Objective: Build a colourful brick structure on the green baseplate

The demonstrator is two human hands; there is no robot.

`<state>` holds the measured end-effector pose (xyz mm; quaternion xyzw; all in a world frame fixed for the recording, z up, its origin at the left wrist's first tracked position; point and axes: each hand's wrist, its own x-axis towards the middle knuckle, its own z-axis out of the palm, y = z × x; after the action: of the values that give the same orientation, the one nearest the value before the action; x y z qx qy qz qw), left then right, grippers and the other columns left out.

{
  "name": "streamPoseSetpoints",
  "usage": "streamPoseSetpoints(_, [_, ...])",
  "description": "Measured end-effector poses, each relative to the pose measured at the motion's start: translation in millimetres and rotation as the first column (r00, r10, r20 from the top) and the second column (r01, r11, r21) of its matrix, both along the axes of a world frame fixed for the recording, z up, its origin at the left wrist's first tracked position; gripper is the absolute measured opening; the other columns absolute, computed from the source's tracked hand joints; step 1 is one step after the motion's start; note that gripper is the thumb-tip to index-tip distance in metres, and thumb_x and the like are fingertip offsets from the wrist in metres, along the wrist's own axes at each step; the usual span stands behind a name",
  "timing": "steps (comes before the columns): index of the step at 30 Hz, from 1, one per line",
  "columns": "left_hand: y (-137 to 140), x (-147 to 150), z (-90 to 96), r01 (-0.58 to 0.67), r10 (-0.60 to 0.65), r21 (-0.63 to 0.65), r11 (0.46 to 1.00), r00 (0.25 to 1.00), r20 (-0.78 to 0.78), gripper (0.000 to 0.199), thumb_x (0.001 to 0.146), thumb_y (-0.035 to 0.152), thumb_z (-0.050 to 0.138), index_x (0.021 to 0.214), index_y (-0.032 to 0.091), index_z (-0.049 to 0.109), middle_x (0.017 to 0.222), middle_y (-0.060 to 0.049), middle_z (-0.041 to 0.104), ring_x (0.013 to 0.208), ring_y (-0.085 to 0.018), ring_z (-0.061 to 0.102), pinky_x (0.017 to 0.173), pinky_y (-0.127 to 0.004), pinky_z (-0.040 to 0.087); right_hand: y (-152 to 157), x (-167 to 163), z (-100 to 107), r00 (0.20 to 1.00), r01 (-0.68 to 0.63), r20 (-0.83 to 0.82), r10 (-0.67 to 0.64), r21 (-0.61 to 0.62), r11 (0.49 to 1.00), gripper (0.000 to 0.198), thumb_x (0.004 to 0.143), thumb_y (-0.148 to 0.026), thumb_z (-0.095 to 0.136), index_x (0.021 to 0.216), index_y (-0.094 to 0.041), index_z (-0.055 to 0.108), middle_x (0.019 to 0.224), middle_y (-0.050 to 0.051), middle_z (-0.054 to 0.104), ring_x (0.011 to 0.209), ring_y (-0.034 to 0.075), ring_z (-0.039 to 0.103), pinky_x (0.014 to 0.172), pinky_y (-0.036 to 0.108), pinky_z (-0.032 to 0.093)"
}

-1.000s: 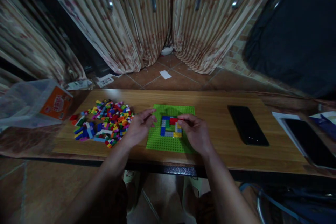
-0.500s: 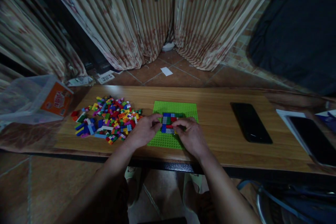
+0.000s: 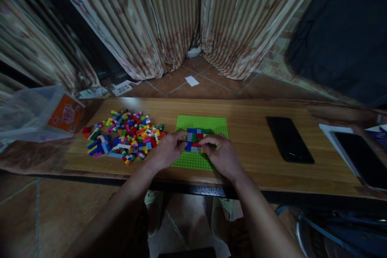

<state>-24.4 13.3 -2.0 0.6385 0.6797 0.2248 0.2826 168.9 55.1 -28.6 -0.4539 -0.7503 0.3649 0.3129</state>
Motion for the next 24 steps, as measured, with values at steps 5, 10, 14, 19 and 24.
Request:
streamPoseSetpoints(5, [-0.9, -1.2, -3.1, -0.032, 0.018, 0.110, 0.993, 0.992, 0.126, 0.032, 0.088, 0.024, 0.055, 0.119, 0.018, 0.064, 0.098, -0.005, 0.073, 0.081, -0.016, 0.067, 0.080, -0.030, 0.054, 0.8, -2.9, 4.7, 0.989, 0.099, -0.105, -0.106, -0.076, 0.992, 0.018, 0.081, -0.037, 0.065, 0.089, -0.023, 0.075, 0.090, 0.003, 0.075, 0.082, 0.020, 0.067, 0.077, 0.036, 0.050])
streamPoseSetpoints(10, [-3.2, -0.4, 0.7, 0.041, -0.090, 0.206, 0.978, 0.968, 0.232, 0.030, 0.090, 0.029, 0.053, 0.114, 0.018, 0.067, 0.101, -0.005, 0.072, 0.085, -0.015, 0.066, 0.081, -0.027, 0.053, -3.1, -19.3, 4.9, 0.973, 0.066, -0.216, -0.085, -0.094, 0.993, 0.025, 0.076, -0.043, 0.072, 0.089, -0.022, 0.074, 0.090, 0.004, 0.075, 0.081, 0.020, 0.067, 0.073, 0.034, 0.052])
streamPoseSetpoints(14, [-5.4, -13.7, 5.4, 0.063, -0.099, 0.174, 0.983, 0.973, 0.207, 0.025, 0.091, 0.024, 0.050, 0.103, 0.020, 0.072, 0.093, -0.002, 0.074, 0.082, -0.014, 0.066, 0.081, -0.026, 0.052, -5.6, -31.2, 0.9, 0.966, 0.082, -0.236, -0.105, -0.103, 0.991, 0.027, 0.077, -0.044, 0.071, 0.091, -0.021, 0.073, 0.091, 0.005, 0.075, 0.081, 0.020, 0.068, 0.075, 0.035, 0.053])
streamPoseSetpoints(19, [-8.6, -61.8, 10.2, -0.139, 0.116, 0.186, 0.973, 0.985, 0.128, 0.024, 0.088, 0.021, 0.052, 0.101, 0.019, 0.073, 0.092, -0.002, 0.074, 0.081, -0.015, 0.067, 0.080, -0.025, 0.052, -6.5, -37.8, -3.4, 0.977, 0.098, -0.186, -0.104, -0.039, 0.994, 0.026, 0.081, -0.045, 0.066, 0.093, -0.023, 0.073, 0.096, 0.006, 0.074, 0.087, 0.022, 0.068, 0.080, 0.039, 0.053])
streamPoseSetpoints(24, [-19.2, -101.1, 12.2, -0.355, 0.379, 0.185, 0.916, 0.918, -0.119, 0.024, 0.083, 0.018, 0.055, 0.099, 0.021, 0.074, 0.097, -0.005, 0.075, 0.090, -0.019, 0.068, 0.088, -0.029, 0.051, -12.7, -52.1, -3.3, 0.993, 0.029, -0.113, -0.021, 0.070, 0.997, 0.023, 0.086, -0.041, 0.059, 0.091, -0.023, 0.072, 0.094, 0.005, 0.073, 0.085, 0.021, 0.067, 0.077, 0.036, 0.053])
